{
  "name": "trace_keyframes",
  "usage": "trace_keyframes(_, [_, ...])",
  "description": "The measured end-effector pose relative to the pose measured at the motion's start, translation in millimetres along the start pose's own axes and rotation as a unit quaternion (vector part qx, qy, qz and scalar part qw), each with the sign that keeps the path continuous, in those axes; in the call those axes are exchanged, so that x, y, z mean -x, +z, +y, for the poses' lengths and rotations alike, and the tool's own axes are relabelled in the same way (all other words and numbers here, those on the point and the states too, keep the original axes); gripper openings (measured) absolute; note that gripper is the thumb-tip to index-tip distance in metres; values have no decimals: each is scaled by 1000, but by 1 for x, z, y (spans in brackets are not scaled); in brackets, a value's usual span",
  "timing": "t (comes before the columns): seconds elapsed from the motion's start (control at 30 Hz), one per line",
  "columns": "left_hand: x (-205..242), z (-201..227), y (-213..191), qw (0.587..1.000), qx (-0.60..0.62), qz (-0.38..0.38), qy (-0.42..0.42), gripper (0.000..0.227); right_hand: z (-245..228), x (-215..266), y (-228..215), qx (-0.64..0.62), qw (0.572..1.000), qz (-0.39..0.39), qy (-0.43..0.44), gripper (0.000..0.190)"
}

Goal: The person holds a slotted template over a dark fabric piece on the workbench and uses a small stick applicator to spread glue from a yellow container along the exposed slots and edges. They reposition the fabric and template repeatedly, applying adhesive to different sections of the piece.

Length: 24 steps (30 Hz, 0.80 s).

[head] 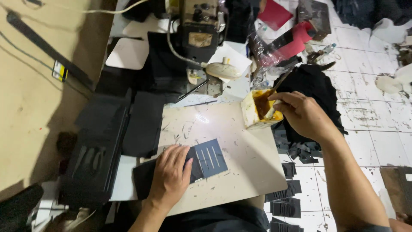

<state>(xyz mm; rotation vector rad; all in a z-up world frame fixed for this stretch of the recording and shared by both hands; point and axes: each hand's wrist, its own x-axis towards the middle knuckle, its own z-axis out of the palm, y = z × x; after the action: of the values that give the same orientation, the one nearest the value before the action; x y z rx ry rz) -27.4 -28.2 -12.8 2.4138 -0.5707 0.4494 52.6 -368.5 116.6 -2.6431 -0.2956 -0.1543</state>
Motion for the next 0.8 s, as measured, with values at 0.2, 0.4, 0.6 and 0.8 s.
trace_keyframes(0.2, [-4, 1, -2, 999, -5, 29, 14, 37, -73, 36, -19, -112, 982, -108, -105, 29])
trace_keyframes(0.4, [8, -19, 21, 995, -52, 72, 51, 30, -91, 34, 85, -152, 965, 19, -214, 20])
trace_keyframes(0.6, [8, -20, 24, 997, -39, 56, 42, 33, -78, 19, 147, -138, 973, 35, -180, 19])
trace_keyframes(0.8, [10, -21, 26, 998, -38, 44, 32, 33, -74, 15, 167, -105, 976, 33, -186, 23])
